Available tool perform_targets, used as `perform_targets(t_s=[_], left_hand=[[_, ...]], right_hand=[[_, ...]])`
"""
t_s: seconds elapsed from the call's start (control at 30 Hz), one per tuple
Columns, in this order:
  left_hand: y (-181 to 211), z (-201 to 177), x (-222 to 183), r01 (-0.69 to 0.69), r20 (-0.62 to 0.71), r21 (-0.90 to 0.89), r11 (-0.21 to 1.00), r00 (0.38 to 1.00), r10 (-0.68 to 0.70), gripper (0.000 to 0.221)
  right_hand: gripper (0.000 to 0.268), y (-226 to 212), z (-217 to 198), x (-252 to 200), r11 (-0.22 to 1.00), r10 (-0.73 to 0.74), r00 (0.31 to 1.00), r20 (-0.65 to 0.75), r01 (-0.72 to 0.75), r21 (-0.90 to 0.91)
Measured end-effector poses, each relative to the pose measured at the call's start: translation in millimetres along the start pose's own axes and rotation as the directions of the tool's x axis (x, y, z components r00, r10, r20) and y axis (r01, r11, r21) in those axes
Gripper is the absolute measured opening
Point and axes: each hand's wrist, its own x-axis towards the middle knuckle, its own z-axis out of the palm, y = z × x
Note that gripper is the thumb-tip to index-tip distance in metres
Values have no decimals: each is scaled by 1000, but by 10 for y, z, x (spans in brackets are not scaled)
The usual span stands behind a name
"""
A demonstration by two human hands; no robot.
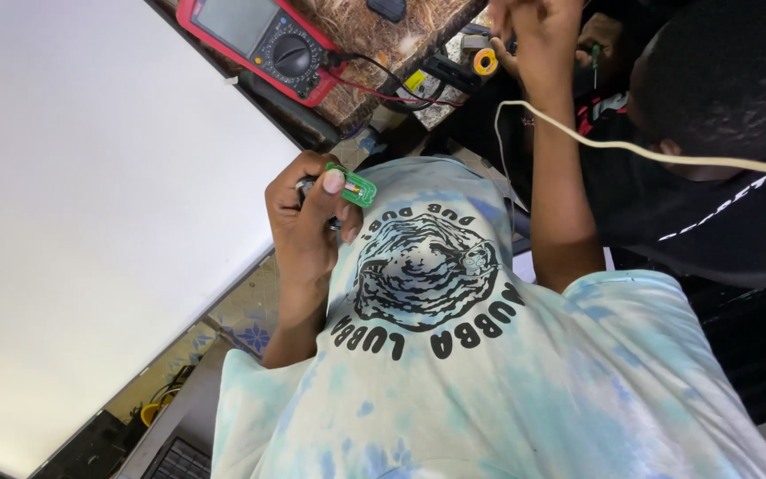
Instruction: A person is inspecting and manipulating a small electronic circuit board using a screwdriver at a repair bench.
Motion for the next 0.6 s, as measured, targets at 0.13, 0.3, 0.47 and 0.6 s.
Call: perform_targets(t_s=[0.13, 0.3, 0.47, 0.6], left_hand=[[-27, 160, 0, 0, 16, 5, 1000, 1000, 0, 25], [-117, 285, -40, 23, 80, 0, 1000, 997, -23, 23], [-154, 316, -109, 9, 35, 5, 1000, 999, -9, 25], [-180, 292, -160, 33, -7, -33, 999, 999, -33, 26]], right_hand=[[23, 810, -208, -577, 870, 354, 934, -38, -314, 381], [61, 3962, -742, -1271, -306, 140, 402, 905, -852, 426], [55, 3483, 287, -1093, 202, 976, 126, -177, -826, 526], [37, 3657, 433, -960, 258, 882, -124, -454, -679, 687]])
